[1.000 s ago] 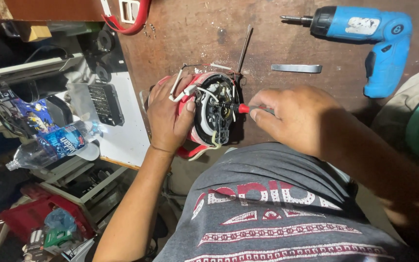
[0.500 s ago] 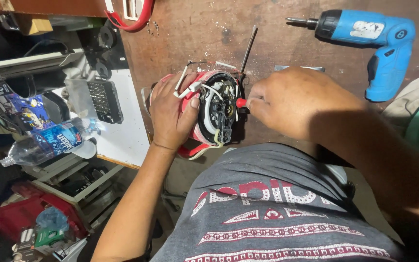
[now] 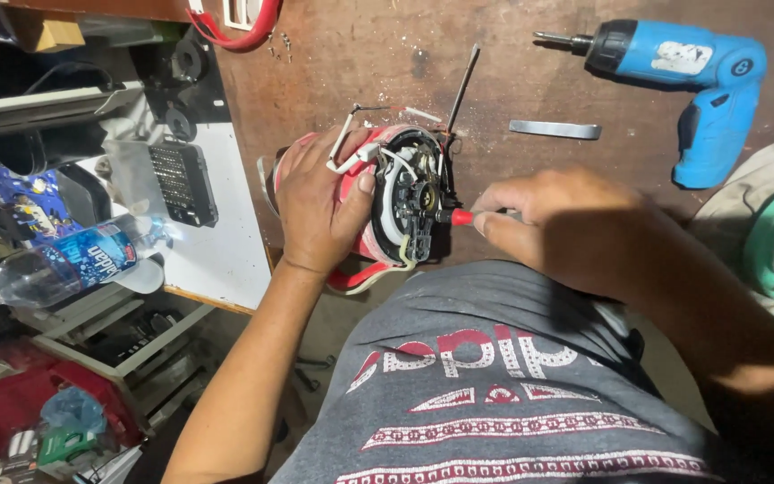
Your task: The person is repairing a red electric motor, likely from a blender or similar appliance. They use a screwdriver to manipulate the internal components, including wires and gears, while holding the motor casing with their other hand.
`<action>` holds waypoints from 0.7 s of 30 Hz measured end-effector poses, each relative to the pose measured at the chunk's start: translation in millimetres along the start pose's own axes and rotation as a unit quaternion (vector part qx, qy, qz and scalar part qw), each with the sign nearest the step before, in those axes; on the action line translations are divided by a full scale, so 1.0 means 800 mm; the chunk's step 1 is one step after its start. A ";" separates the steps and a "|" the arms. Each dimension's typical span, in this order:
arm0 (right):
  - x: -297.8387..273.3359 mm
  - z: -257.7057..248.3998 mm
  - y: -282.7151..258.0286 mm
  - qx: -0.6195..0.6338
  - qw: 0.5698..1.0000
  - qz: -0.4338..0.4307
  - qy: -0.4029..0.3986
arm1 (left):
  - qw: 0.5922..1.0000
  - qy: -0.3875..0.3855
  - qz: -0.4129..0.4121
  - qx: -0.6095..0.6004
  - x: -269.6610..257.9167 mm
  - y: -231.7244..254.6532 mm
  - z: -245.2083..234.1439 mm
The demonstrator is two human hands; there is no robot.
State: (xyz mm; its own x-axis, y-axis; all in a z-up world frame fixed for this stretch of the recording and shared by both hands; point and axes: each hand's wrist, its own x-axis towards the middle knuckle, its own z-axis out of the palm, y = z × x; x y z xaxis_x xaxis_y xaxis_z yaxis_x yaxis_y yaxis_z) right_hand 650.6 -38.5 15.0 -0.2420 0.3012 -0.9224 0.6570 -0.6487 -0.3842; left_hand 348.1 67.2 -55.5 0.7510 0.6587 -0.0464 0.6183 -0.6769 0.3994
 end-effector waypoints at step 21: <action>0.046 0.027 0.035 0.169 0.985 -0.018 0.027 | 1.000 0.011 0.007 -0.013 0.004 -0.009 0.005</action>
State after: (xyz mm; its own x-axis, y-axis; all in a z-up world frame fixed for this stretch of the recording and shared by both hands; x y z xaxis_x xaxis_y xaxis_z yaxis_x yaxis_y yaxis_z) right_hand 644.4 -60.5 -30.8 -0.2176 0.3593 -0.9075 0.3714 -0.8293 -0.4175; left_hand 346.9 72.6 -61.9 0.7541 0.6565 -0.0202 0.6013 -0.6777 0.4234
